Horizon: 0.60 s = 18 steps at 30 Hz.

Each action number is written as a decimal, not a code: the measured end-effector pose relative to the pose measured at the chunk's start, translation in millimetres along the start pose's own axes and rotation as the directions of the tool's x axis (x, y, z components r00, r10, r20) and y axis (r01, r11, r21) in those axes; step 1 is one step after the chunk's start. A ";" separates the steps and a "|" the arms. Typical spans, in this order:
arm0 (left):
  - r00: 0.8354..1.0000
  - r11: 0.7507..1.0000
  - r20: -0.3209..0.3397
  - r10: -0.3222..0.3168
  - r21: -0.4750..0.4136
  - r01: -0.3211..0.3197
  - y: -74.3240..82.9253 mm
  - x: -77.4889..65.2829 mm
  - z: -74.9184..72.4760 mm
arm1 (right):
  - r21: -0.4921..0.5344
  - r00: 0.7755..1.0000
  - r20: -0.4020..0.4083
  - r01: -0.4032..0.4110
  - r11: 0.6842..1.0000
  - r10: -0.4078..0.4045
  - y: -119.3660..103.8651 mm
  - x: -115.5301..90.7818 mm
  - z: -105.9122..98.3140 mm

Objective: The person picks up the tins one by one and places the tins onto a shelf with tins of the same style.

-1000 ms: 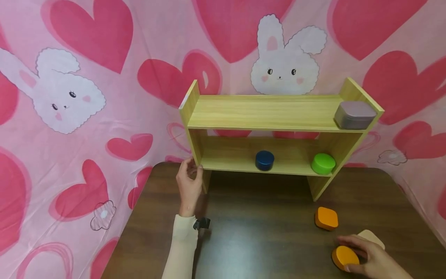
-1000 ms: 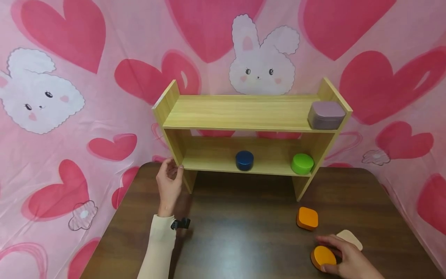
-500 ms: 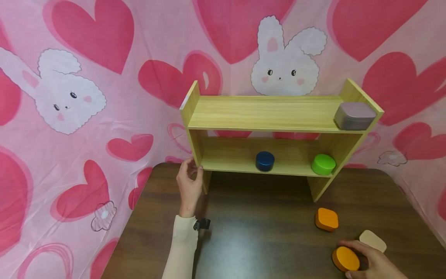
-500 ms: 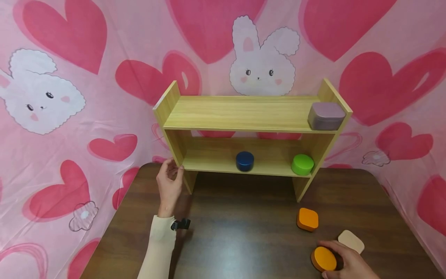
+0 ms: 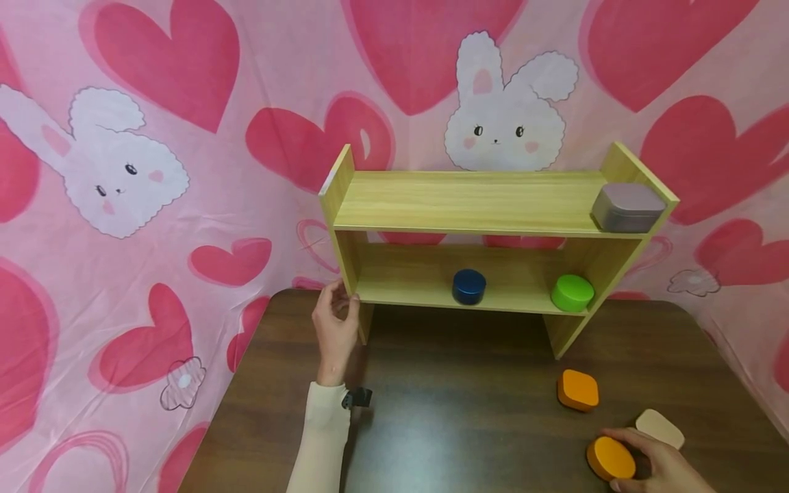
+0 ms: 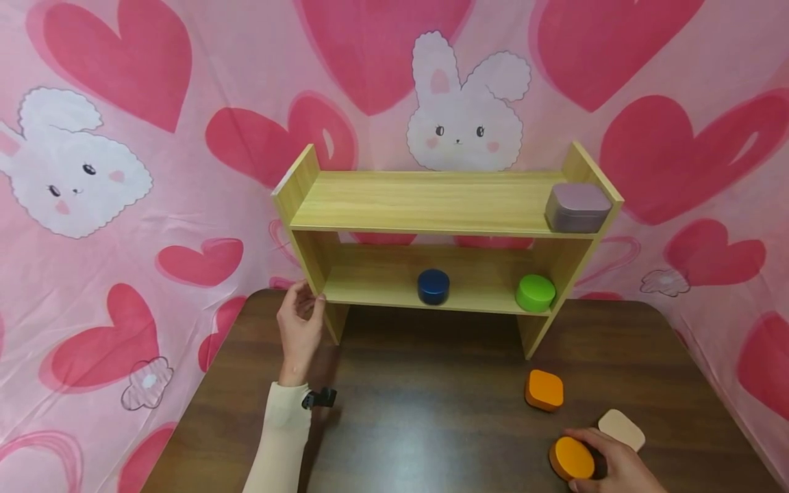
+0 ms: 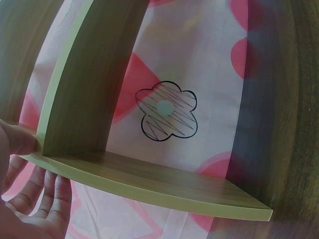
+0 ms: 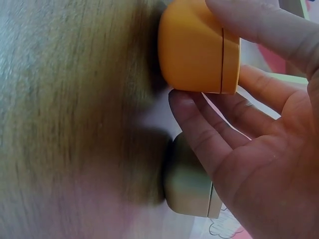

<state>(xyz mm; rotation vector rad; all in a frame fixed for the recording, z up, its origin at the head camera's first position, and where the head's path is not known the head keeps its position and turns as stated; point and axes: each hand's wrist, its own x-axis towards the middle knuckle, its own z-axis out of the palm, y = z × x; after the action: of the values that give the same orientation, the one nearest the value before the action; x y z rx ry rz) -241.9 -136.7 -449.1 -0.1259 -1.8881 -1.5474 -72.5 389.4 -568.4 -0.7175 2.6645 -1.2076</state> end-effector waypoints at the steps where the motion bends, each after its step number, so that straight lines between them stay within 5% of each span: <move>1: 1.000 1.000 0.000 0.000 0.001 0.000 0.1 0.2 0.7 | -0.011 1.000 -0.008 -0.006 1.000 0.006 0.5 -0.3 0.2; 12: 1.000 1.000 -0.006 0.002 0.001 -0.002 -1.0 0.1 0.9 | 0.046 0.994 0.016 -0.107 0.993 0.106 -12.7 1.8 -4.3; 18: 1.000 1.000 -0.009 0.002 0.010 -0.002 -1.0 -0.2 1.0 | 0.042 0.994 -0.052 -0.096 0.994 0.099 -21.6 3.8 -2.2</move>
<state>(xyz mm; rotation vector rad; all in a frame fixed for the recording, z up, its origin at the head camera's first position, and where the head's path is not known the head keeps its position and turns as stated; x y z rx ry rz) -242.7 -136.0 -450.1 -0.1159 -1.8875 -1.5351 -68.6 376.8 -550.7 -0.5496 2.6759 -1.2675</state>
